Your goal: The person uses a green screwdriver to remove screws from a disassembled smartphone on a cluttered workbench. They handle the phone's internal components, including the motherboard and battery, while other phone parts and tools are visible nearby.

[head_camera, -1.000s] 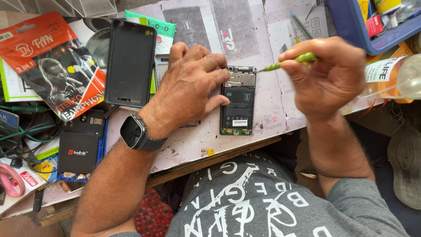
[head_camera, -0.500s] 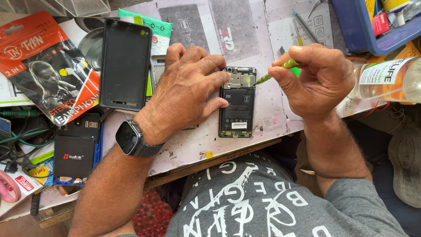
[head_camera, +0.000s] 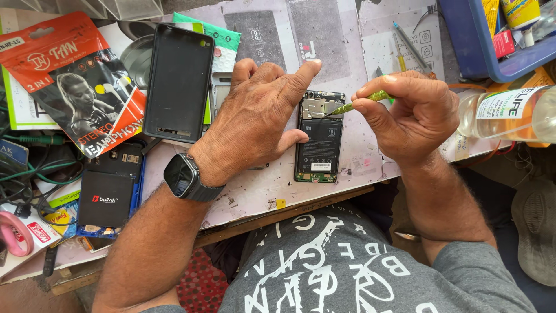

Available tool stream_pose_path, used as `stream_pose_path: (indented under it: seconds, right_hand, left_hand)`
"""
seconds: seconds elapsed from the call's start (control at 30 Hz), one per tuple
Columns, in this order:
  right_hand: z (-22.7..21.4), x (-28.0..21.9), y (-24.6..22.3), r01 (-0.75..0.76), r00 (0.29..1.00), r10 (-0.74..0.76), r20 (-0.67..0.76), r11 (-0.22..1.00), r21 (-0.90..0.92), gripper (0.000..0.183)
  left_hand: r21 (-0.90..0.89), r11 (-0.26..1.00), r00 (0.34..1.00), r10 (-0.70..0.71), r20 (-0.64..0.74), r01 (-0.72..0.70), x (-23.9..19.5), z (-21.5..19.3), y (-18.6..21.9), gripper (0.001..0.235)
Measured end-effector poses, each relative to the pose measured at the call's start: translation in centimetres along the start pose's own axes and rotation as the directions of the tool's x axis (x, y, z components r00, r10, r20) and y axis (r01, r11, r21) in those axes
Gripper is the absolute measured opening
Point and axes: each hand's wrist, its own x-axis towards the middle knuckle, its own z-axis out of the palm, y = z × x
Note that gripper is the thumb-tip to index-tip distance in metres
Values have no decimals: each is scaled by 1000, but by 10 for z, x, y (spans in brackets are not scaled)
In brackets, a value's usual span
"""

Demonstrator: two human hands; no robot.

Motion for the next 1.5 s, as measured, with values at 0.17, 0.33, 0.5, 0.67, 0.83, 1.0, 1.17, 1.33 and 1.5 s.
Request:
stream_pose_path:
  seconds: [0.17,0.33,0.5,0.67,0.83,1.0,1.17,1.33,1.5]
  right_hand:
    - [-3,-4,2,18,1000,-18,-3,999,-38,40]
    - [-8,1,-9,13,999,0,54,972,-236,42]
    - [-5,-1,-25,61,987,-23,157,969,-241,41]
    - [-4,-10,-17,-40,996,56,76,979,-198,34]
    - [-5,-20,-9,-232,973,232,15,973,-19,33]
    - [-7,-25,-6,-243,970,241,29,968,65,31]
    - [-6,-26,-8,-275,961,276,15,955,112,30]
    - [-5,-21,-7,-217,976,215,29,973,81,28]
    - [-5,-18,-10,-131,987,133,91,991,-36,29]
  left_hand:
    - [15,1000,1000,14,-7,-14,-1,1,-1,106]
    - [9,1000,1000,1,-7,-1,-1,2,-2,107]
    - [7,1000,999,20,-44,-20,-1,6,-3,109]
    - [-2,1000,1000,3,-20,-3,-2,6,-4,109]
    - [-11,1000,1000,-3,-23,3,0,4,-2,109]
    - [-3,1000,1000,-2,-12,2,-1,4,-3,109]
    - [2,1000,1000,-7,-14,7,0,5,-3,109]
    - [4,1000,1000,-21,-11,21,0,6,-2,107]
    - [-9,1000,1000,-2,-7,2,-1,5,-4,108]
